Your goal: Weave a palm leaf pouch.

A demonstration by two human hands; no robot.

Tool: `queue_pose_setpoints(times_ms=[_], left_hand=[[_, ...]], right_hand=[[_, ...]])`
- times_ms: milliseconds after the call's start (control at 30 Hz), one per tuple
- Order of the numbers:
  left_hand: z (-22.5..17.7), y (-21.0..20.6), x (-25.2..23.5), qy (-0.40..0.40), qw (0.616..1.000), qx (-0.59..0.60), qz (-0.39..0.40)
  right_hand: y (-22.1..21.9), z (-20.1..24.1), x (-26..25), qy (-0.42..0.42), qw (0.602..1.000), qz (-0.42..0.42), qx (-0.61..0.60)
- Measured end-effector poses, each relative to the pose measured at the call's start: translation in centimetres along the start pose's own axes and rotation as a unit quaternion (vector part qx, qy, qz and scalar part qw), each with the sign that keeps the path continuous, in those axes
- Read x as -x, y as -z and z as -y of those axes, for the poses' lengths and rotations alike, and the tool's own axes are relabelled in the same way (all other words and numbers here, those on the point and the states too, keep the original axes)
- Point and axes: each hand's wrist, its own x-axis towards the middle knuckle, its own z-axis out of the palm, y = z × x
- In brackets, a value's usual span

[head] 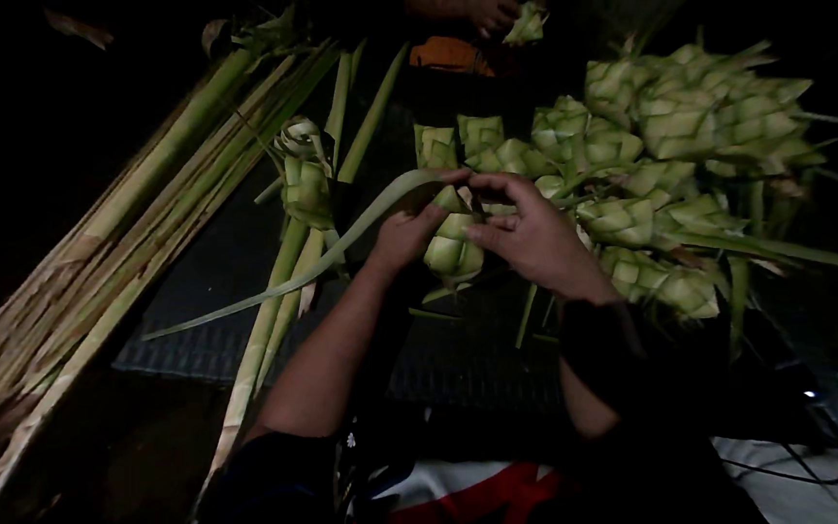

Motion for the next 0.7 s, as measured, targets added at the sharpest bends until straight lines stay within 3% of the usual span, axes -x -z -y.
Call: queue_pose_setpoints(times_ms=[67, 133, 400, 567, 700], left_hand=[[0.3, 0.1, -0.5, -0.074, 0.997, -0.015, -0.006], [0.2, -0.2, -0.7, -0.090, 0.996, -0.007, -0.004], [0.6, 0.0, -0.8, -0.064, 0.995, -0.080, -0.021], [0.5, -0.1, -0.5, -0.043, 0.999, -0.022, -0.003], [-1.4, -1.0, 0.4, 0.117, 0.987, 0.050, -0.096]], right_hand=[[-0.2, -0.3, -0.1, 0.027, 0.999, 0.025, -0.001], [-0.9, 0.0, -0.1, 0.021, 0.999, 0.034, 0.016], [-2.3, 1.2, 0.5, 0.071, 0.978, -0.114, 0.158], [-2.9, 0.8, 0.5, 0.059, 0.975, -0.145, 0.157], [-3.3, 0.6, 0.9, -0.027, 0.991, -0.122, 0.058]])
